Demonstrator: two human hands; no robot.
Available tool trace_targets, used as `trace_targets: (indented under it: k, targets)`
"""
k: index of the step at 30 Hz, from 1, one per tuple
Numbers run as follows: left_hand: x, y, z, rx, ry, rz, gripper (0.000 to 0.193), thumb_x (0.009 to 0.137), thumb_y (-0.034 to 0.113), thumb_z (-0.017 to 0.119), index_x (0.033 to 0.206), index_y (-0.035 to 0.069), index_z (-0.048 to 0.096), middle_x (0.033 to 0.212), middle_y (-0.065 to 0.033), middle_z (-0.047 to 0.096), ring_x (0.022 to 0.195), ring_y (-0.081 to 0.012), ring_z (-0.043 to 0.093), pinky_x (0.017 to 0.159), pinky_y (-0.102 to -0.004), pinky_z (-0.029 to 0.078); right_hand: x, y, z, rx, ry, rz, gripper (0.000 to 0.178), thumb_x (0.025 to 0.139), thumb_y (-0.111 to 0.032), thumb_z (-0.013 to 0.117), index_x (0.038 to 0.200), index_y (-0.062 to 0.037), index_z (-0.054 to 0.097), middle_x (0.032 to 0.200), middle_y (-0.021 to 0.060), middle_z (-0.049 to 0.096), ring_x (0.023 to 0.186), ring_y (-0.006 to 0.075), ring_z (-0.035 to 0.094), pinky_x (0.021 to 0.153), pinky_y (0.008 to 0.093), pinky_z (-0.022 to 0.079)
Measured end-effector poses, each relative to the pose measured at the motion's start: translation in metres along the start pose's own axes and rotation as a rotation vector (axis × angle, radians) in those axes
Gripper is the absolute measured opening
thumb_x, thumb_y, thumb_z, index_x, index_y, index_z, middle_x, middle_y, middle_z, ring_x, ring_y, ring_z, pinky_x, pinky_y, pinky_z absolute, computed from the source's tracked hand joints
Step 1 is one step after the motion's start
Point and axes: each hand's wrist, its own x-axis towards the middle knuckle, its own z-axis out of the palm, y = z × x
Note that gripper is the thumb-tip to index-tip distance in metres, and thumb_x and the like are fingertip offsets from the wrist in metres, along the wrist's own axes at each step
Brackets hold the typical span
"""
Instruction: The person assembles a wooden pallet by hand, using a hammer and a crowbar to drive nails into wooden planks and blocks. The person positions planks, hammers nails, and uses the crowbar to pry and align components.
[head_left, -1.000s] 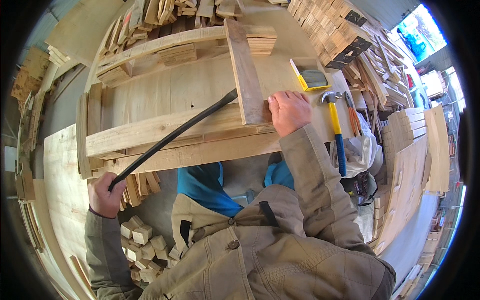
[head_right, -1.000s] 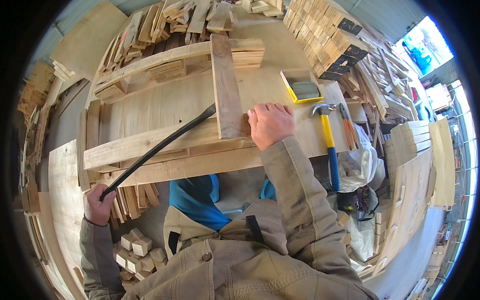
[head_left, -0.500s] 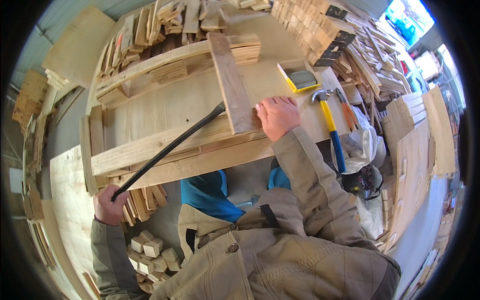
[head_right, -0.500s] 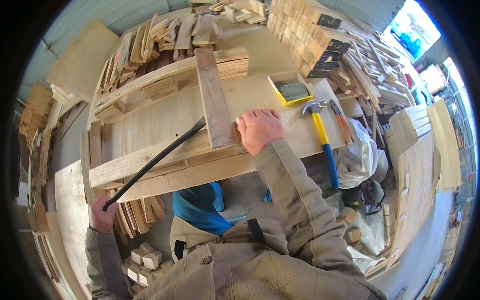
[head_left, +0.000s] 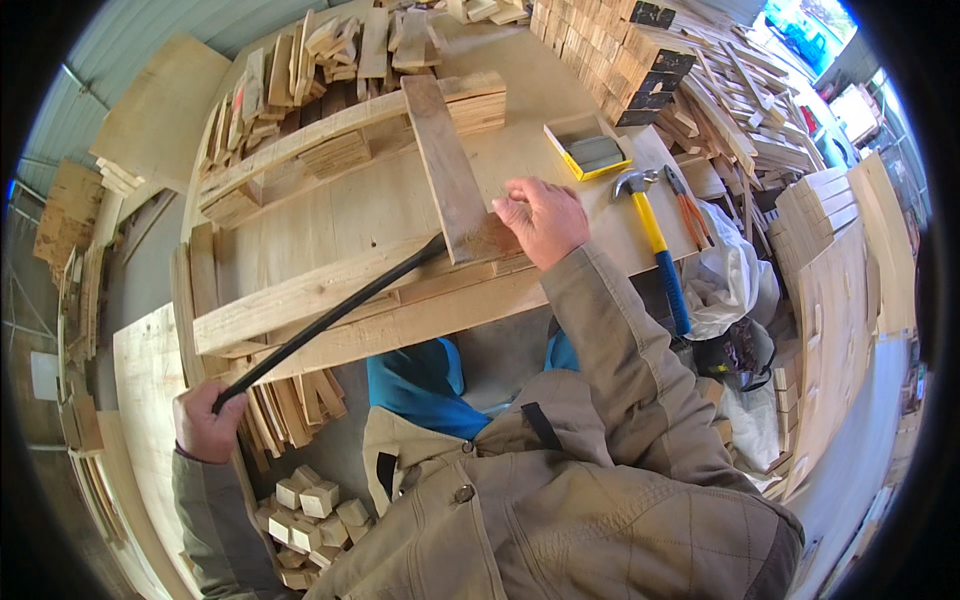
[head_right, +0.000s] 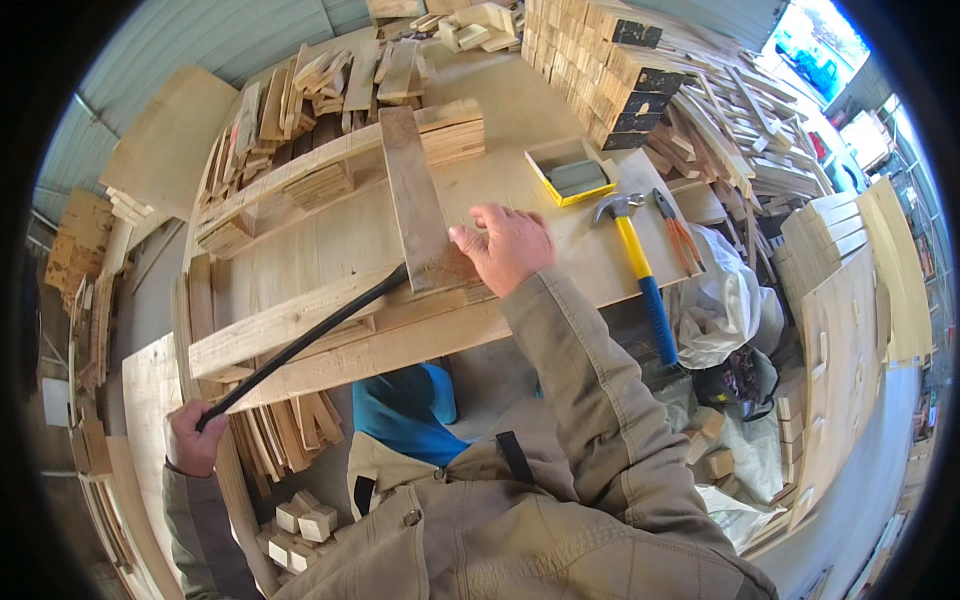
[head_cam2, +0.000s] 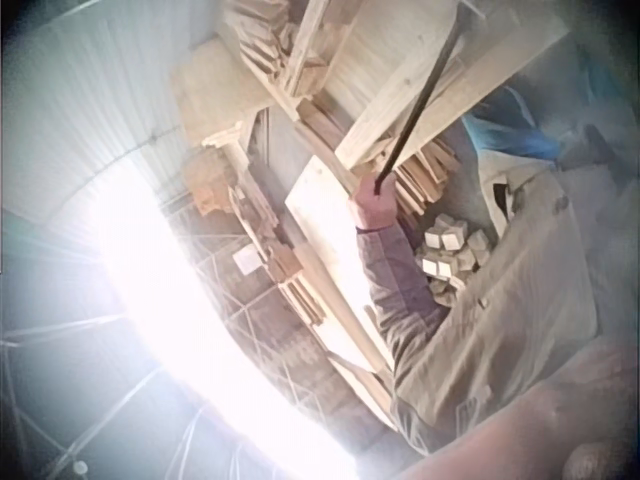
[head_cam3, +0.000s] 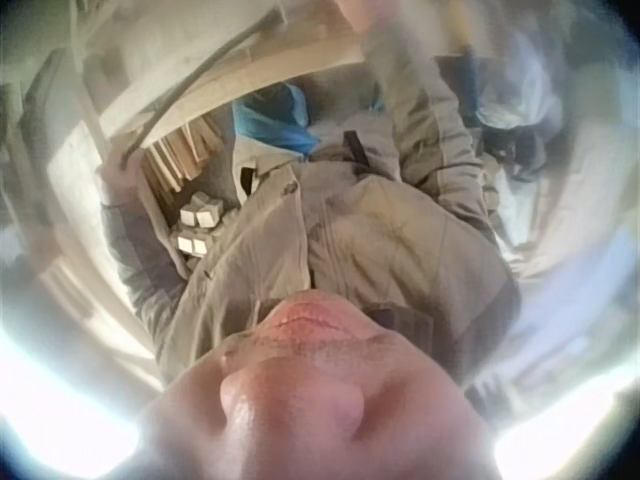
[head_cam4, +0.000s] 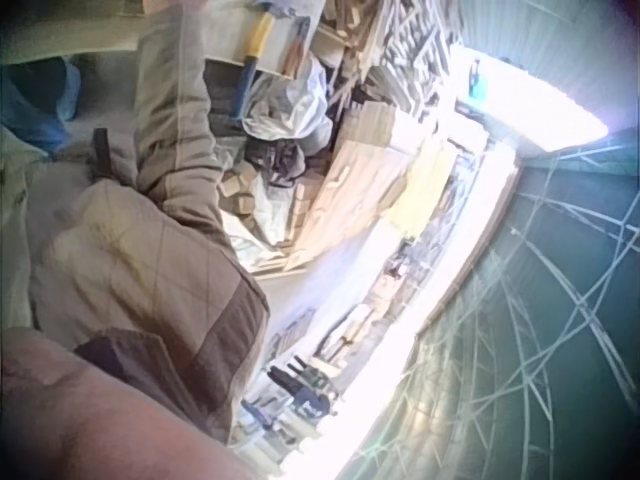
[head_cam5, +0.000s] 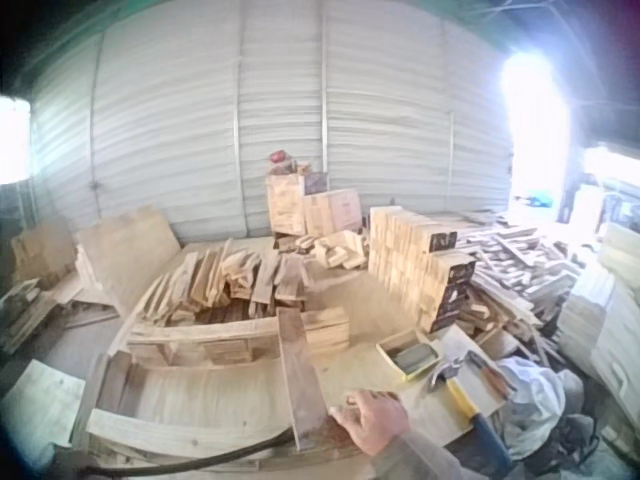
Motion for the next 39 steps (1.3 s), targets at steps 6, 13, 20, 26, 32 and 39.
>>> trace_targets:
  k: [6,13,20,26,32,39]
  targets:
    - [0.005,0.001,0.0,-0.006,-0.014,0.045,0.017,0.081,0.012,0.076,0.079,-0.001,0.065,0.062,-0.0152,0.058,0.054,-0.0257,0.058,0.053,-0.0367,0.044,-0.001,0.007,0.003,0.062,-0.017,0.021,0.045,0.097,-0.05,0.065,0.113,-0.0082,0.068,0.104,0.0114,0.076,0.097,0.0308,0.07,0.093,0.0448,0.047]
    - [0.008,-0.001,0.013,-0.039,-0.016,0.036,0.017,0.08,0.01,0.076,0.076,0.0,0.064,0.06,-0.0122,0.058,0.053,-0.022,0.059,0.052,-0.0353,0.044,0.003,0.0,-0.002,0.047,-0.056,0.035,0.052,0.095,-0.053,0.067,0.116,-0.0054,0.068,0.107,0.0147,0.076,0.1,0.0329,0.07,0.093,0.0447,0.049]
    - [0.005,0.001,0.012,-0.064,-0.024,0.008,0.016,0.082,0.011,0.074,0.075,0.0,0.063,0.061,-0.0127,0.058,0.054,-0.0226,0.059,0.052,-0.0359,0.044,0.008,-0.046,0.005,0.117,-0.145,0.064,0.071,0.086,-0.054,0.077,0.127,0.0008,0.06,0.119,0.0237,0.068,0.113,0.0399,0.065,0.098,0.0483,0.051]
    - [-0.001,-0.007,0.018,-0.072,-0.009,0.038,0.014,0.08,0.008,0.075,0.077,0.0,0.064,0.061,-0.0112,0.058,0.055,-0.021,0.058,0.053,-0.0353,0.043,0.012,-0.07,0.022,0.042,-0.183,0.114,0.077,0.084,-0.044,0.08,0.137,0.0047,0.05,0.135,0.0272,0.058,0.12,0.0426,0.061,0.1,0.049,0.051]
    - [-0.011,-0.037,0.06,-0.224,-0.096,-0.101,0.015,0.08,0.012,0.076,0.075,0.0,0.068,0.059,-0.0093,0.058,0.052,-0.0168,0.056,0.051,-0.0349,0.043,0.016,-0.076,0.028,0.136,-0.146,0.22,0.073,0.082,-0.037,0.078,0.135,0.0067,0.052,0.128,0.0277,0.061,0.115,0.0421,0.063,0.098,0.0471,0.052]
    - [-0.02,-0.055,0.088,-0.346,-0.109,-0.19,0.012,0.079,0.013,0.078,0.082,0.002,0.075,0.065,-0.0099,0.066,0.057,-0.0173,0.063,0.053,-0.033,0.047,0.023,-0.075,0.033,0.238,-0.091,0.216,0.068,0.079,-0.035,0.08,0.128,0.0091,0.06,0.115,0.0264,0.068,0.106,0.0383,0.067,0.092,0.0458,0.054]
